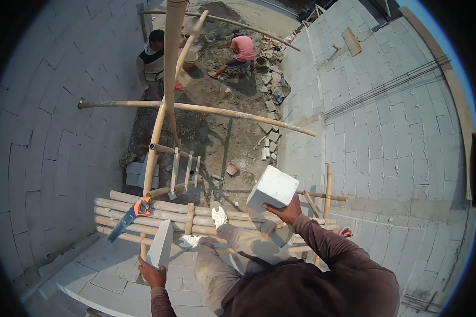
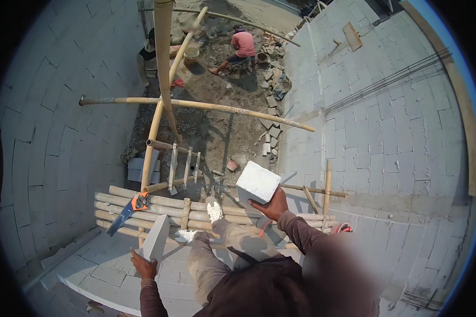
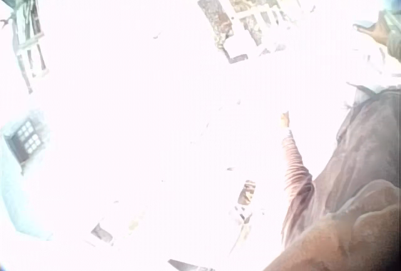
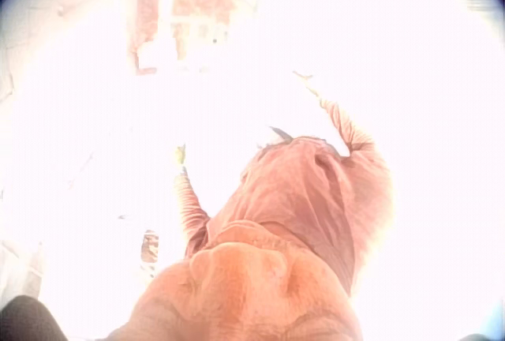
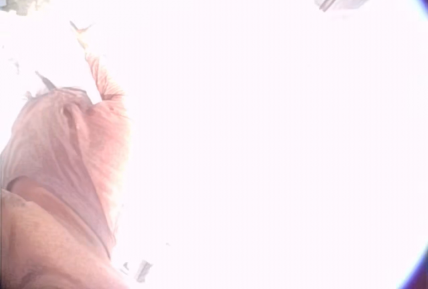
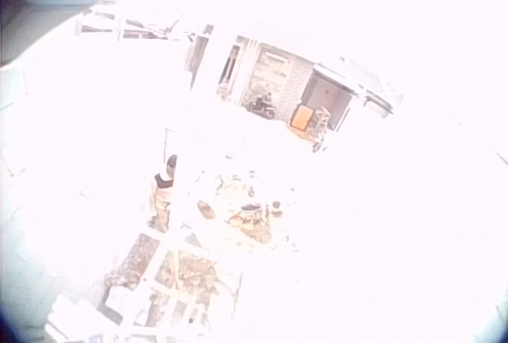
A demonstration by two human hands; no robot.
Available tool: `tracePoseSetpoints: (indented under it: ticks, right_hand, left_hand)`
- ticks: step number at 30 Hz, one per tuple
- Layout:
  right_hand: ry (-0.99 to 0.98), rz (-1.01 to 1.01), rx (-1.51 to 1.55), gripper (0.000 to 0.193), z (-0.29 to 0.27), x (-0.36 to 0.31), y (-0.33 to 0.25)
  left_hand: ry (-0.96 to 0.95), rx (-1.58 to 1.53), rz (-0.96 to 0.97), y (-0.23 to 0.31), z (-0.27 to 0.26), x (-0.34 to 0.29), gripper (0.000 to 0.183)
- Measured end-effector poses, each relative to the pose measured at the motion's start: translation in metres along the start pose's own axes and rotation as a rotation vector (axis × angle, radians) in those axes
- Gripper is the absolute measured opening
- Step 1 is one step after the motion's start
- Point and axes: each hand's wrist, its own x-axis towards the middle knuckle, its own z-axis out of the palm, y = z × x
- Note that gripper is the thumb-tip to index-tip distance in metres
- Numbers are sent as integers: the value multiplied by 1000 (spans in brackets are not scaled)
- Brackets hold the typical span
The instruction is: The person saws a concrete block using a hand saw, then applies mortar from a bucket onto a wall with a trowel, and positions the cut block onto the mortared surface.
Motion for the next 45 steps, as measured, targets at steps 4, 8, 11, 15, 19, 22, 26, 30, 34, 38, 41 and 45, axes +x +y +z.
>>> tracePoseSetpoints:
  ticks: [4, 8, 11, 15, 19, 22, 26, 30, 34, 38, 41, 45]
  right_hand:
    - [169, -17, 92, 92, -22, -39, 24]
    - [341, 88, 246, 89, -15, -85, 48]
    - [467, 77, 542, 92, -9, -114, 47]
    - [614, 204, 382, 93, 3, -156, 60]
    - [631, 335, 456, 85, 12, -193, 48]
    - [706, 394, 465, 82, 28, -232, 44]
    - [795, 489, 465, 85, 24, -273, 19]
    - [943, 624, 407, 94, 56, -313, 12]
    - [975, 786, 454, 102, 72, -344, -5]
    - [1124, 836, 382, 106, 107, -381, -3]
    - [1166, 925, 412, 108, 124, -400, 0]
    - [1203, 1108, 491, 106, 151, -427, 7]
  left_hand:
    - [-75, 94, 99, 20, -4, 18, 122]
    - [-194, 205, 306, 106, 0, 52, 122]
    - [-266, 290, 471, 168, 7, 75, 122]
    - [-361, 392, 669, 240, 26, 90, 122]
    - [-414, 482, 812, 295, 35, 96, 122]
    - [-459, 547, 908, 325, 43, 89, 122]
    - [-484, 613, 1011, 358, 45, 79, 122]
    - [-505, 682, 1098, 380, 46, 64, 122]
    - [-497, 724, 1157, 395, 43, 56, 122]
    - [-507, 770, 1204, 403, 43, 42, 122]
    - [-498, 794, 1224, 411, 39, 37, 123]
    - [-494, 823, 1248, 420, 36, 26, 123]
